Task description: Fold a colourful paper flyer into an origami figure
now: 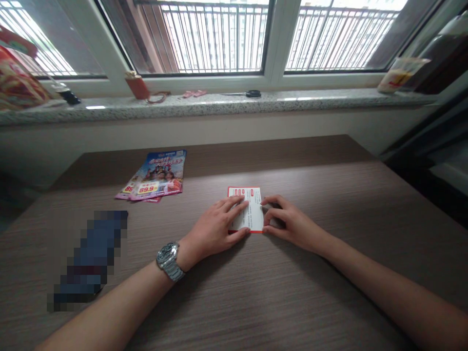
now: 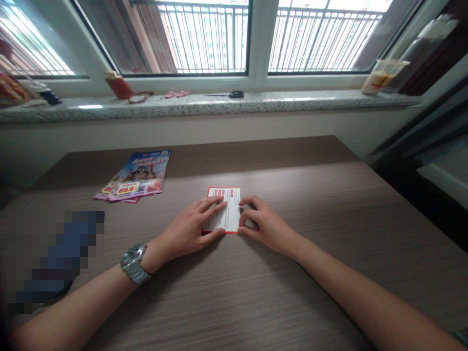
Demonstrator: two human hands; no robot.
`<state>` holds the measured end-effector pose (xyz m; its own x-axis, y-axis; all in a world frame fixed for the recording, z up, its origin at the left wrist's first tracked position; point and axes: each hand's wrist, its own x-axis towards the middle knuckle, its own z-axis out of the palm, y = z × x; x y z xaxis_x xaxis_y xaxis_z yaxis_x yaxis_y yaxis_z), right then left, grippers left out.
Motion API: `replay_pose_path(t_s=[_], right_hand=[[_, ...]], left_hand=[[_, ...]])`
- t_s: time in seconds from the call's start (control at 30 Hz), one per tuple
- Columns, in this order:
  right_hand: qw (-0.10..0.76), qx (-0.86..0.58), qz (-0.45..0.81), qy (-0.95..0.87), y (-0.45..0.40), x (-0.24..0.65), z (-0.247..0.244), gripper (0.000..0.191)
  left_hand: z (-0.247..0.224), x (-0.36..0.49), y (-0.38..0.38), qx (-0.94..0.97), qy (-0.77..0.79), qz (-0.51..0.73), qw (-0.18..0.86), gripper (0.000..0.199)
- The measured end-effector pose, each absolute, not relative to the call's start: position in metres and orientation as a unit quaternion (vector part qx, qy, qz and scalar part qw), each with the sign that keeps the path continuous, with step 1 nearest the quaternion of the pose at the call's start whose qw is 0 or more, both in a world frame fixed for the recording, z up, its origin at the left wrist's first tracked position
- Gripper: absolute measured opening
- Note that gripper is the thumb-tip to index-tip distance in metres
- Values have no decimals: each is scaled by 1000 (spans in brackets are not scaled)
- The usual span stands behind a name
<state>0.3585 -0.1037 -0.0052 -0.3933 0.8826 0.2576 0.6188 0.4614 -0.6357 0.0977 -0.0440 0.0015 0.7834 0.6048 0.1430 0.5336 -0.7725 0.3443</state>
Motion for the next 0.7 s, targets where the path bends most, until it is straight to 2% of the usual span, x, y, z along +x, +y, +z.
replay_pose_path(t_s=[0.17,0.43,0.7], right_hand=[[284,-441,239,-817,-106,361,-4,7],[339,-477,288,-758,-101,364,3,9],[328,-494,183,-784,-85,361,-8,4]], left_hand=[[0,97,-44,933,300,130,150,65],[0,97,-44,932,309,126,142,67],[-1,97,-44,932,313,120,138,68]])
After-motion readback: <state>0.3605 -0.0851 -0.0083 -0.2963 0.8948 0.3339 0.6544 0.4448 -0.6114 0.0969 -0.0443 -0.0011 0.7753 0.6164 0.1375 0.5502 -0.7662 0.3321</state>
